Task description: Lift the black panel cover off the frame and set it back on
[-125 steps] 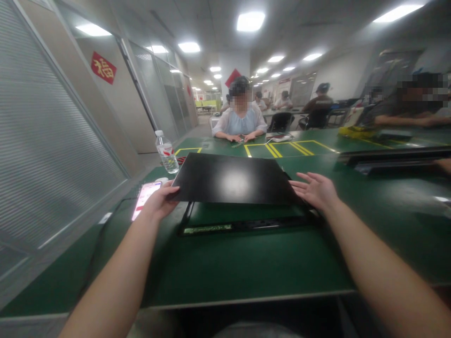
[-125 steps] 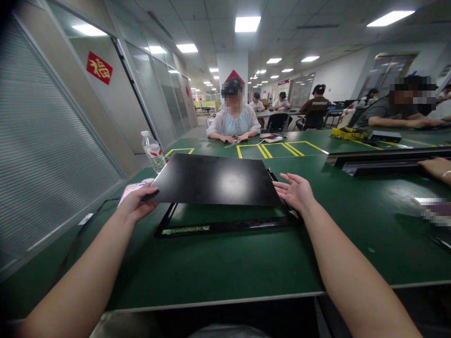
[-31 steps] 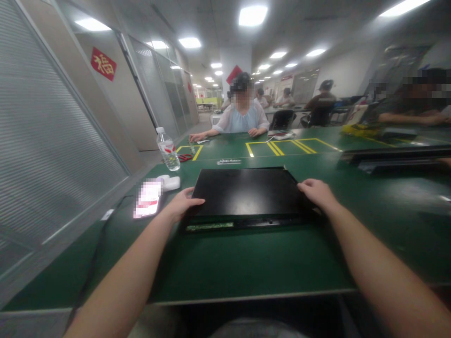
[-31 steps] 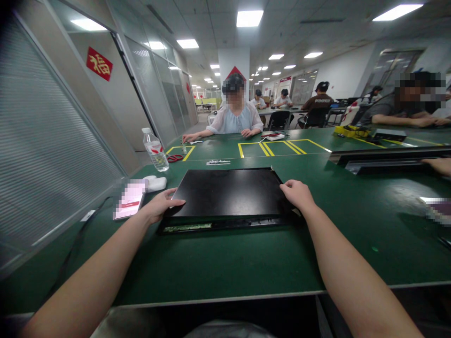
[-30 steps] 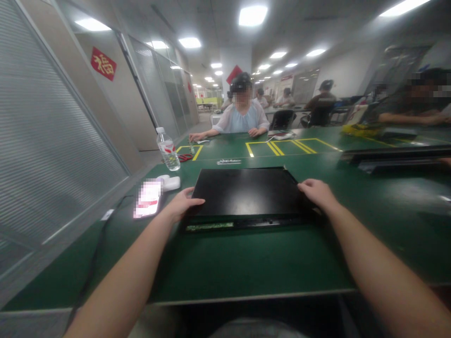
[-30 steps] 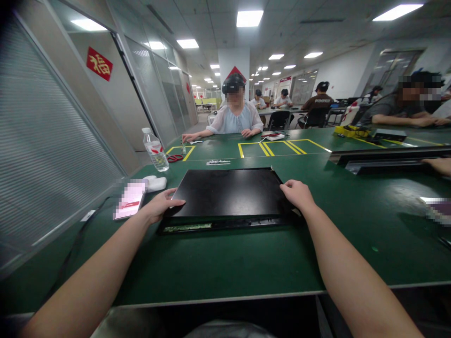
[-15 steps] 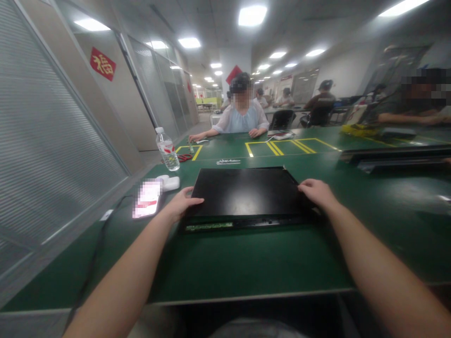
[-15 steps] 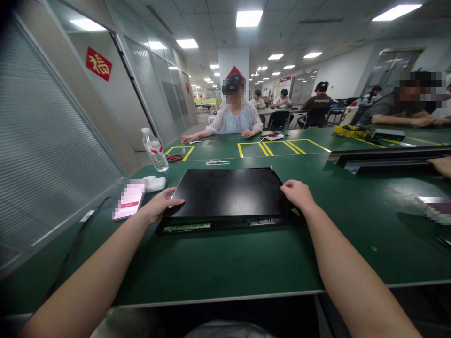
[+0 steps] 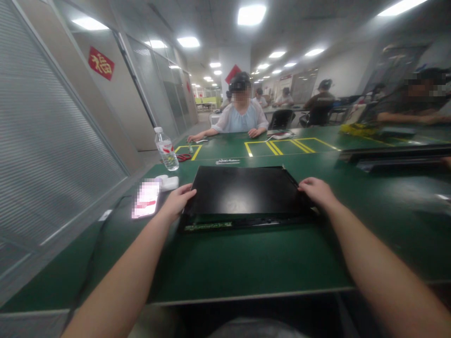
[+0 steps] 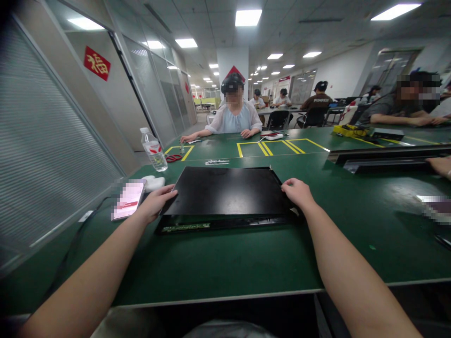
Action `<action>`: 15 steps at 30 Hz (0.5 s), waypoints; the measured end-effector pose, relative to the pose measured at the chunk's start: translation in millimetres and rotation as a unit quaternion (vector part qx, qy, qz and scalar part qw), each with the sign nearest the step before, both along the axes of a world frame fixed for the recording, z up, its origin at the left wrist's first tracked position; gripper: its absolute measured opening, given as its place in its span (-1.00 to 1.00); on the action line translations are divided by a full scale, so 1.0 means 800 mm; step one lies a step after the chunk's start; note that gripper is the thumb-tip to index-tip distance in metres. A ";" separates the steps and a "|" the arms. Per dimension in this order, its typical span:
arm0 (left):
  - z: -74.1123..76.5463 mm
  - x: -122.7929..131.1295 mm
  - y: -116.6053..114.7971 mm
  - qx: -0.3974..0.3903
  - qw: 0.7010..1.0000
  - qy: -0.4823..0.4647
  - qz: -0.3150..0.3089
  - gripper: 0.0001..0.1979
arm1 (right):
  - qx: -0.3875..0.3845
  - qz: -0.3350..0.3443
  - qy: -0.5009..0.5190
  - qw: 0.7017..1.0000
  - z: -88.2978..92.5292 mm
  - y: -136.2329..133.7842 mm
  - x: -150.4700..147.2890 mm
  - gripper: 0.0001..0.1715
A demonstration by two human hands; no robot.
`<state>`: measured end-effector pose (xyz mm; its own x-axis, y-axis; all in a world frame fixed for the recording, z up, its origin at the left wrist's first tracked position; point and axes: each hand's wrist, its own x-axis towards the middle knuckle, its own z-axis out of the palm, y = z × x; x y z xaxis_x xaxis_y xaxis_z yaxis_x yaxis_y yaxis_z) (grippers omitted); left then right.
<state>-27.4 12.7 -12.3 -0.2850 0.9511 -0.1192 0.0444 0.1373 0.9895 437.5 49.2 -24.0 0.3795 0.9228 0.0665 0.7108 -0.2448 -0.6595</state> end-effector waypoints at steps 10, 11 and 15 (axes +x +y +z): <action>-0.018 0.000 0.003 -0.048 0.980 0.193 -0.023 -0.56 | -0.002 0.008 0.020 1.000 0.003 -0.001 0.000 -0.83; -0.020 0.000 0.004 -0.044 0.975 0.216 -0.026 -0.60 | -0.005 0.009 0.028 1.000 0.003 -0.001 0.000 -0.82; -0.025 -0.001 0.007 -0.029 0.963 0.266 -0.031 -0.65 | -0.003 0.012 0.038 0.999 0.004 -0.001 0.001 -0.82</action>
<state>-27.8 18.4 -32.0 -0.2641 0.9642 -0.0251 0.5525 0.1726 0.8155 438.0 48.5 -21.0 0.3606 0.9321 0.0331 0.6642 -0.2317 -0.7108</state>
